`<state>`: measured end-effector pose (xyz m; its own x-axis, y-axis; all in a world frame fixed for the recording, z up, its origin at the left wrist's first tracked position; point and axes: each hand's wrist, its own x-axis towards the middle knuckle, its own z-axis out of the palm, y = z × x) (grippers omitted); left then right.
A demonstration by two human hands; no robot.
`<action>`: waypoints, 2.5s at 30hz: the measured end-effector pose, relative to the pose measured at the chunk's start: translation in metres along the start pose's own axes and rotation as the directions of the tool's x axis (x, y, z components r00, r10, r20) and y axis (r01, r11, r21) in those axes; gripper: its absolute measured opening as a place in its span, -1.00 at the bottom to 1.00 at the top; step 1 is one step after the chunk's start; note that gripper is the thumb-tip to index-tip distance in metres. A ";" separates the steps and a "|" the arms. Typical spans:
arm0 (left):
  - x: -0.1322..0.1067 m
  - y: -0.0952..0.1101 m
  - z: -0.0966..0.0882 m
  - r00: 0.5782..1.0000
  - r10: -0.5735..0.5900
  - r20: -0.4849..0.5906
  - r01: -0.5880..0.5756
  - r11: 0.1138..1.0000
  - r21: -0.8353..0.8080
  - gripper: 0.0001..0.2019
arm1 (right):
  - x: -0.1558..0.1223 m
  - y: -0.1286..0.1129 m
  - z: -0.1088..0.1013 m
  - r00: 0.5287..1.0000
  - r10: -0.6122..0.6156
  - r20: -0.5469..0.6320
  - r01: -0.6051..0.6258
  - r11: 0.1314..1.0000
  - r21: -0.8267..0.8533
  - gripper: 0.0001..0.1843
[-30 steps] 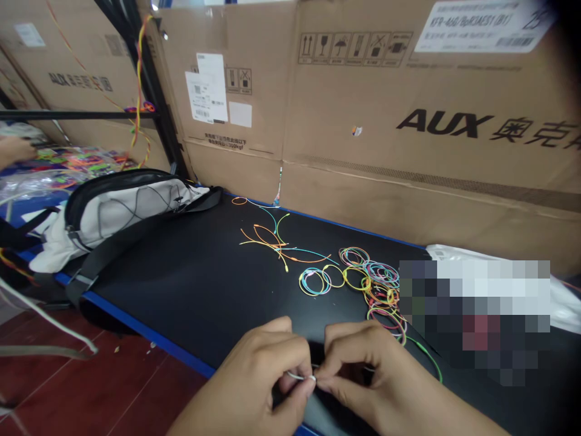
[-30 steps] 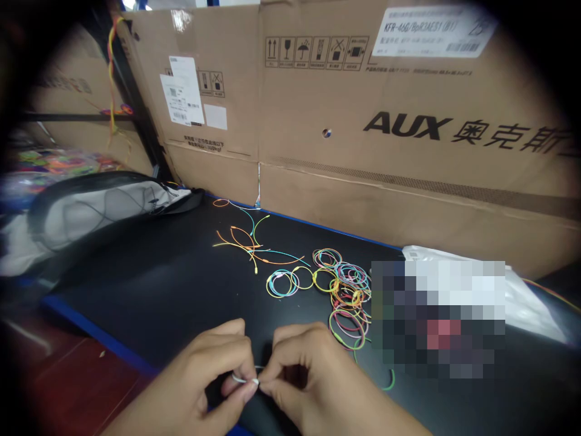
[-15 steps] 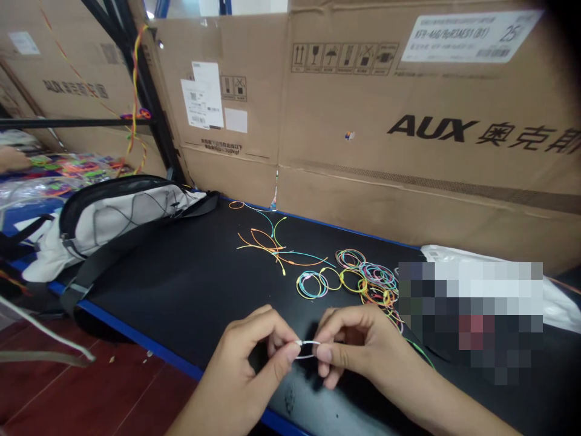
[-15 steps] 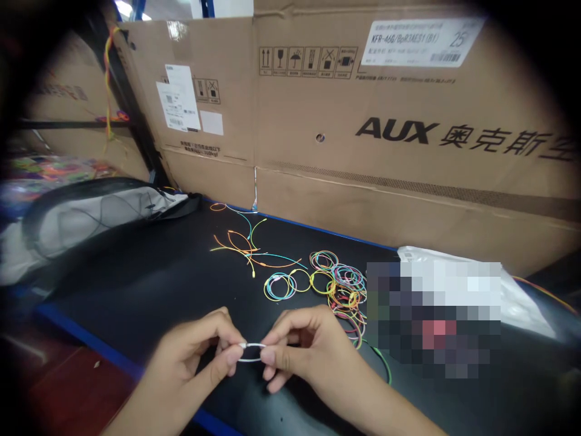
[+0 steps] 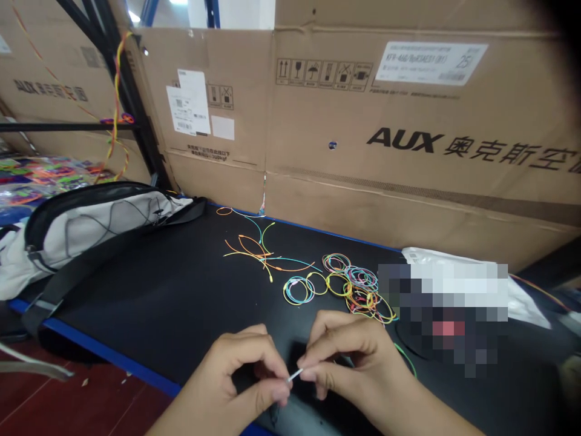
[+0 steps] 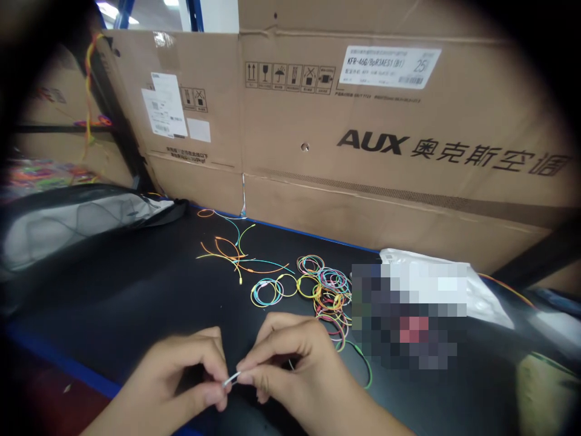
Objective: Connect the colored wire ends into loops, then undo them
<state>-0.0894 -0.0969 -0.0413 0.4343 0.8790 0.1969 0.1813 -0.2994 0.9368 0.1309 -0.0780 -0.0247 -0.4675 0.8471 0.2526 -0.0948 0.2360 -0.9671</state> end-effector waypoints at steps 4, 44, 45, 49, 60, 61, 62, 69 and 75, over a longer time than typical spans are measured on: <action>0.003 0.001 0.006 0.984 0.019 -0.175 0.008 0.988 0.156 -0.83 | -0.001 0.007 0.003 0.996 0.069 -0.061 -0.064 0.995 0.082 -0.88; 0.003 0.009 0.007 0.993 -0.050 -0.110 0.060 0.994 0.087 -0.81 | -0.002 -0.001 -0.003 0.933 -0.356 -0.050 0.313 0.873 -0.373 -0.91; 0.002 0.010 0.006 0.994 -0.057 -0.089 0.065 0.994 0.090 -0.80 | -0.002 -0.001 -0.004 0.934 -0.352 -0.054 0.309 0.875 -0.372 -0.93; 0.001 0.011 0.008 0.998 -0.055 -0.028 0.060 0.976 0.209 -0.79 | -0.001 0.003 -0.005 0.932 -0.360 -0.039 0.318 0.866 -0.387 -0.93; 0.002 0.006 0.013 0.992 -0.124 -0.035 0.129 0.966 0.223 -0.78 | -0.004 0.003 -0.008 0.916 -0.389 0.100 0.393 0.817 -0.422 -0.87; 0.001 0.005 0.013 0.991 -0.123 -0.049 0.131 0.966 0.223 -0.77 | -0.004 0.002 -0.007 0.917 -0.388 0.094 0.389 0.817 -0.426 -0.88; 0.001 0.005 0.013 0.991 -0.117 -0.069 0.129 0.967 0.219 -0.77 | -0.005 0.001 -0.006 0.918 -0.387 0.084 0.383 0.817 -0.430 -0.89; -0.001 0.003 0.013 0.978 0.000 -0.208 0.027 0.992 0.125 -0.84 | 0.006 -0.008 -0.025 0.913 -0.400 -0.084 0.294 0.787 -0.542 -0.95; -0.006 -0.001 0.012 0.967 0.087 -0.241 -0.078 0.996 0.046 -0.83 | 0.017 -0.001 -0.081 0.814 -0.542 -0.208 0.152 0.544 -0.825 -0.92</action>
<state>-0.0812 -0.1063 -0.0465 0.2232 0.9130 0.3414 0.1868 -0.3838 0.9043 0.1944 -0.0251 -0.0172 -0.1468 0.6605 0.7364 0.6023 0.6502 -0.4631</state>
